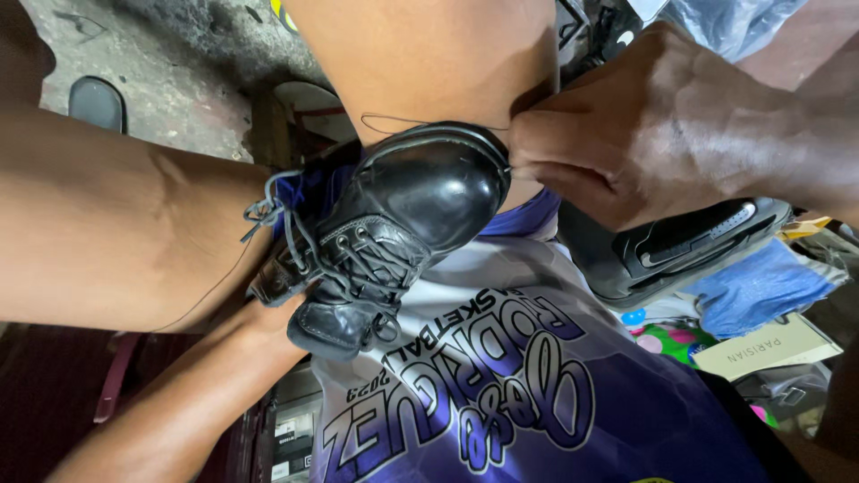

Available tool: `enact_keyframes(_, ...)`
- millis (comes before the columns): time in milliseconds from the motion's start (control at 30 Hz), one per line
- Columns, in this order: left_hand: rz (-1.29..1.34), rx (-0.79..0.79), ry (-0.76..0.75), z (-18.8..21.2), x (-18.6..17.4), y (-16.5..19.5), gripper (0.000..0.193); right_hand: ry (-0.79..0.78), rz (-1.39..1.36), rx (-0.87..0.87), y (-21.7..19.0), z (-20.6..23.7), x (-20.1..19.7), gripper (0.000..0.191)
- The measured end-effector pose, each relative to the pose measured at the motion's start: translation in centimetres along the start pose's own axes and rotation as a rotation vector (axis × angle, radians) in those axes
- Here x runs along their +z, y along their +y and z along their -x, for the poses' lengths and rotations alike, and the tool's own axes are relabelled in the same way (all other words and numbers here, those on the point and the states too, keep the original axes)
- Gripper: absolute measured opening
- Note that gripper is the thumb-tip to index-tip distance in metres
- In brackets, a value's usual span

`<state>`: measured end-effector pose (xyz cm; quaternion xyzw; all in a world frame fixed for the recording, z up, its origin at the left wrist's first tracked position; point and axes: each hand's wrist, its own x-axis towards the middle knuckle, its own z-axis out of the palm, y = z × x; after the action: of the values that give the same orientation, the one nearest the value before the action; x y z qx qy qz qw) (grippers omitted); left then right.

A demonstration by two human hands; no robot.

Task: The person holds a black leather shoe on their lap and hand-stitches the seam between the upper and the sole using a needle and thread, pulling the thread tight and working around the toe area, occasionally using a small handled tool to assist the stitching.

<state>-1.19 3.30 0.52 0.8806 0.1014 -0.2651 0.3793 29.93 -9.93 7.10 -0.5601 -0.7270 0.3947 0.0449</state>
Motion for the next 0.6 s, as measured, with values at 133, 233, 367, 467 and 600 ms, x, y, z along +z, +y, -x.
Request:
enact_keyframes(133,-0.004,0.003,-0.001,-0.3,0.3,-0.2,0.027,0.076,0.116,-0.051,-0.9,-1.1,-0.8,0.007)
enact_keyframes(233,0.001,0.006,0.01,-0.8,0.7,0.0,0.027,0.072,0.178,-0.017,-1.8,-1.5,-1.2,0.012)
enact_keyframes(367,0.018,0.027,0.004,-1.1,0.5,0.5,0.027,0.009,0.067,0.048,-2.2,-1.7,-1.4,0.011)
enact_keyframes(467,-0.047,0.018,-0.15,1.2,-1.1,0.5,0.027,0.05,-0.001,0.075,-2.5,-1.7,-1.0,0.006)
enact_keyframes(600,0.295,0.025,-0.327,9.7,-5.3,-0.5,0.026,0.085,-0.055,0.295,-3.7,-1.3,0.0,0.006)
